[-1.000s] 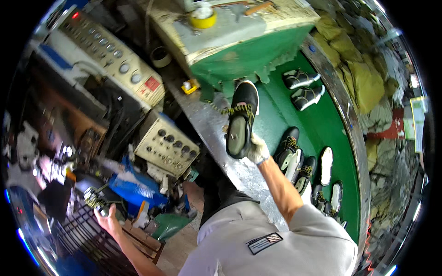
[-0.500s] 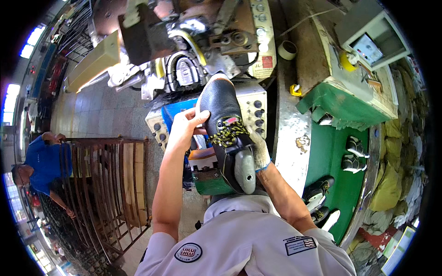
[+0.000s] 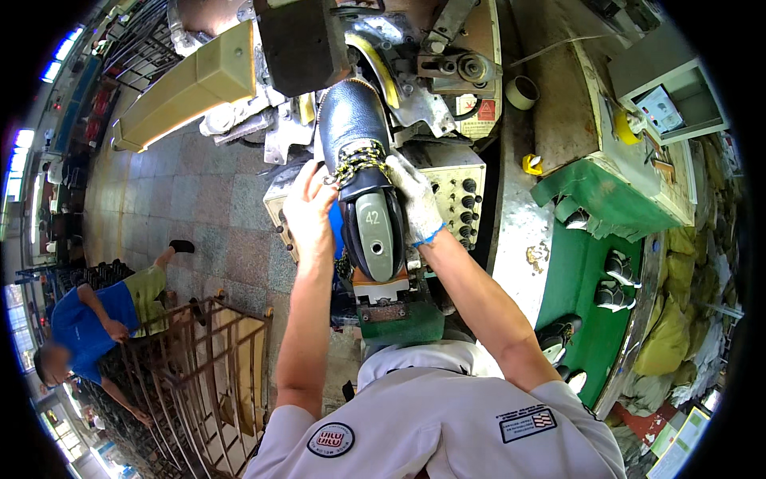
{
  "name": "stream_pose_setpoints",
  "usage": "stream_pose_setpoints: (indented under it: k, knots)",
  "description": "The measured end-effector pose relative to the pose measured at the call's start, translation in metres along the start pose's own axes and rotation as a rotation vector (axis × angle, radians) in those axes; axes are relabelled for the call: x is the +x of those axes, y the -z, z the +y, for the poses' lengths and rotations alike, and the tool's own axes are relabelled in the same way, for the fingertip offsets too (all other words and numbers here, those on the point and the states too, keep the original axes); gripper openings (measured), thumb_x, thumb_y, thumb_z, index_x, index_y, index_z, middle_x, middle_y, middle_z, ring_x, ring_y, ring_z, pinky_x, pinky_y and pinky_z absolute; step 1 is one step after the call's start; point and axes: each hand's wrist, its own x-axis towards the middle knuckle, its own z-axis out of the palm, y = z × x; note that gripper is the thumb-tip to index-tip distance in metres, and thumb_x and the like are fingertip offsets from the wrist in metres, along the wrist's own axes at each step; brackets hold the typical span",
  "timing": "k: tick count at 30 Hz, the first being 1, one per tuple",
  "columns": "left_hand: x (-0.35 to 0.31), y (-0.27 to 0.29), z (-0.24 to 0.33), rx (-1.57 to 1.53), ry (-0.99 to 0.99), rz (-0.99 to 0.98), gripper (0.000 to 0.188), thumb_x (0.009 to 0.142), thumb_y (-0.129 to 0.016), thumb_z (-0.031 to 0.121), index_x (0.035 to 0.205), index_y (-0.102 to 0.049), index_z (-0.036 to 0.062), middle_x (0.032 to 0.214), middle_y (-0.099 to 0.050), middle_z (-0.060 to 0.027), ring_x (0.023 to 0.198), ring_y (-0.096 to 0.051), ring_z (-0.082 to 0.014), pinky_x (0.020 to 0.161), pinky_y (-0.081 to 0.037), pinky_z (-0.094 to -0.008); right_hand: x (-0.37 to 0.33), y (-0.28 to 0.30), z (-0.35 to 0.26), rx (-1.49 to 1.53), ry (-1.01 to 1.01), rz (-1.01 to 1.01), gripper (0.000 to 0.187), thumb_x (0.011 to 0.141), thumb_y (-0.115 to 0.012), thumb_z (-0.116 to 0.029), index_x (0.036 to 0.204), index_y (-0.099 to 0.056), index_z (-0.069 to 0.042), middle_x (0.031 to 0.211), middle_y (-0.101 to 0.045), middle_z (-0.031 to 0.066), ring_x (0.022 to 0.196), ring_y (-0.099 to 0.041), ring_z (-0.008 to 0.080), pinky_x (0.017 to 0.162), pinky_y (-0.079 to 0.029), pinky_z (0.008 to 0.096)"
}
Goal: The person shapes shoes by placing them onto a specialized machine, activating the machine with buttons to compress or mold the heel and toe, and then removing the shoes and placing them on a conveyor belt.
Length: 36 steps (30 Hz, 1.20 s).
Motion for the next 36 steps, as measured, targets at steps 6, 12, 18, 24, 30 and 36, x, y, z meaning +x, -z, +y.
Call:
stream_pose_setpoints:
  k: [6,12,18,24,30,36]
  knots:
    - [-0.024,-0.005,-0.052,-0.153,0.445,-0.003,0.051,0.107,-0.040,0.048,0.117,-0.068,0.0056,0.101,-0.072,-0.0062,0.084,-0.068,-0.0149,0.075,-0.055,-0.0305,-0.002,0.005,0.007,-0.198,0.070,0.083,0.052,0.099,-0.067,-0.029,0.139,-0.056,0.002,0.125,-0.066,0.0083,0.111,-0.061,0.0143,0.097,-0.048,0.0277]
    - [-0.010,0.003,-0.036,-0.089,0.399,-0.109,0.056,0.107,-0.039,0.051,0.124,-0.066,0.0052,0.106,-0.073,-0.0081,0.090,-0.069,-0.0160,0.079,-0.056,-0.0321,-0.004,-0.007,0.016,-0.199,0.129,0.145,0.047,0.100,-0.066,-0.028,0.136,-0.060,0.002,0.122,-0.067,0.0069,0.108,-0.062,0.0134,0.095,-0.049,0.0269]
    - [-0.005,-0.001,-0.024,-0.050,0.456,-0.094,0.058,0.106,-0.040,0.054,0.125,-0.065,0.0057,0.105,-0.072,-0.0069,0.089,-0.068,-0.0154,0.079,-0.056,-0.0320,0.005,-0.005,0.022,-0.120,0.094,0.181,0.036,0.100,-0.067,-0.031,0.121,-0.070,-0.001,0.108,-0.071,0.0036,0.094,-0.063,0.0110,0.085,-0.052,0.0273]
    - [-0.001,0.001,-0.033,-0.046,0.387,-0.114,0.056,0.107,-0.040,0.052,0.120,-0.068,0.0045,0.101,-0.072,-0.0063,0.084,-0.068,-0.0149,0.076,-0.055,-0.0313,0.006,-0.003,0.023,-0.125,0.050,0.199,0.038,0.100,-0.067,-0.035,0.116,-0.072,-0.002,0.101,-0.071,0.0021,0.088,-0.062,0.0104,0.080,-0.051,0.0267]
    - [0.014,0.023,-0.076,-0.099,0.229,-0.262,0.051,0.110,-0.035,0.040,0.119,-0.066,0.0002,0.107,-0.072,-0.0083,0.091,-0.068,-0.0145,0.084,-0.054,-0.0301,0.007,0.005,0.034,-0.360,0.168,0.279,0.036,0.099,-0.066,-0.036,0.097,-0.074,-0.001,0.090,-0.071,0.0013,0.082,-0.059,0.0081,0.076,-0.049,0.0267]
    - [0.016,0.026,-0.085,-0.099,0.076,-0.348,0.047,0.108,-0.032,0.031,0.122,-0.063,-0.0008,0.116,-0.069,-0.0094,0.101,-0.065,-0.0153,0.092,-0.051,-0.0316,0.014,0.009,0.036,-0.335,0.190,0.252,0.031,0.098,-0.068,-0.031,0.091,-0.074,-0.002,0.085,-0.067,-0.0018,0.076,-0.055,0.0070,0.070,-0.046,0.0260]
